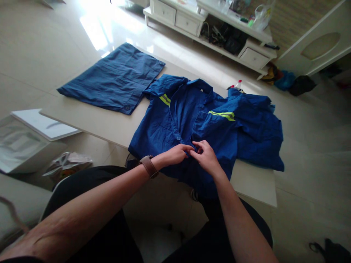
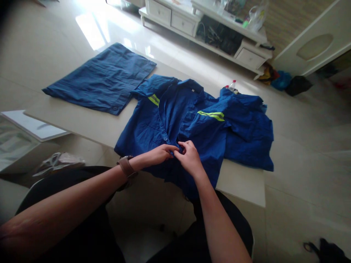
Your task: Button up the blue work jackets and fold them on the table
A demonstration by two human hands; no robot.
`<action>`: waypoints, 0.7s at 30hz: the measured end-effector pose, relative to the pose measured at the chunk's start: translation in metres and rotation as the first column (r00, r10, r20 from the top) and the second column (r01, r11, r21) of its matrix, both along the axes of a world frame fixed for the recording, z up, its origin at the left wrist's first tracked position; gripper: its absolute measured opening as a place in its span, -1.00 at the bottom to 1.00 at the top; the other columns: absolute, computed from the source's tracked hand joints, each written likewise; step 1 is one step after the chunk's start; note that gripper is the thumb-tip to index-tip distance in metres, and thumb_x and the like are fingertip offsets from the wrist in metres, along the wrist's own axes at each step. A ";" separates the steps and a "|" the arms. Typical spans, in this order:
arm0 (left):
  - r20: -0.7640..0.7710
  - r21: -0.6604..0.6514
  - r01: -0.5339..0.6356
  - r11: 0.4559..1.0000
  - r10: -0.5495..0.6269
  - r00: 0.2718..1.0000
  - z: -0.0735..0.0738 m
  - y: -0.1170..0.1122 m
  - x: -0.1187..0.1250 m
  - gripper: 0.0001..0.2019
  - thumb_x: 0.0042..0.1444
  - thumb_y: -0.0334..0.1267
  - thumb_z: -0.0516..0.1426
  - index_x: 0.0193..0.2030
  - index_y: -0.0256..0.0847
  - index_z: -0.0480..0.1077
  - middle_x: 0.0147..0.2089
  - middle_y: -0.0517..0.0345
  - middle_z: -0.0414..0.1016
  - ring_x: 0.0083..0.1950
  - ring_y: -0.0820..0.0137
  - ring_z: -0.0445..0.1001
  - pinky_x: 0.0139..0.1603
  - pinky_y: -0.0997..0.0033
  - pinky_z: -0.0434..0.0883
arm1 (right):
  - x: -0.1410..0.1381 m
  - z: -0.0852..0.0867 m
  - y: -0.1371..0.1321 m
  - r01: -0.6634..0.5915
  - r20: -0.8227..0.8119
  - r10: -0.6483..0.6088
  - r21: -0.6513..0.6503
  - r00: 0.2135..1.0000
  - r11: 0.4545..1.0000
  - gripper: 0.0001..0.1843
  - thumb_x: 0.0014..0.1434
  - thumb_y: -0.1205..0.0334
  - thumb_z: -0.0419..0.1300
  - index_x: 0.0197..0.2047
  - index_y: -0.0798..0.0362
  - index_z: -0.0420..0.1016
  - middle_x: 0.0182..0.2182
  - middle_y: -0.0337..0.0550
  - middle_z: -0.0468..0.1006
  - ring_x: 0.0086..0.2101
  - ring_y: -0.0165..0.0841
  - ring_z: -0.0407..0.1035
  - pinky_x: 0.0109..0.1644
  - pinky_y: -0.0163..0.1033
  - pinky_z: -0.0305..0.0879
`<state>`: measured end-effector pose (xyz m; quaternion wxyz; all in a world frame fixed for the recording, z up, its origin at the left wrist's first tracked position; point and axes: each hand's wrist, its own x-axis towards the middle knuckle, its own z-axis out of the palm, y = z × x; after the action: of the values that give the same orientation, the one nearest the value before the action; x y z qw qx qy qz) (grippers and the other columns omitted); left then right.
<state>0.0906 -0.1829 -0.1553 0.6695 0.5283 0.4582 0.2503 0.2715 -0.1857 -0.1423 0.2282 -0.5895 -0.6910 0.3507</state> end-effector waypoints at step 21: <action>-0.489 0.336 -0.142 0.931 0.301 0.819 -0.030 0.020 -0.008 -0.71 0.12 -0.49 0.18 -0.01 -0.25 0.51 -0.15 0.05 0.53 -0.16 0.32 0.50 -0.07 0.36 0.44 | -0.003 0.005 -0.002 0.005 0.165 -0.062 0.328 0.984 0.945 -0.74 0.22 0.39 0.12 -0.15 0.04 0.63 -0.25 -0.07 0.49 -0.18 -0.19 0.42 -0.03 -0.11 0.39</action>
<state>0.0828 -0.1627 -0.1852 0.3990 0.6098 0.6437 0.2338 0.2687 -0.1878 -0.1369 0.2676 -0.5837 -0.7463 0.1753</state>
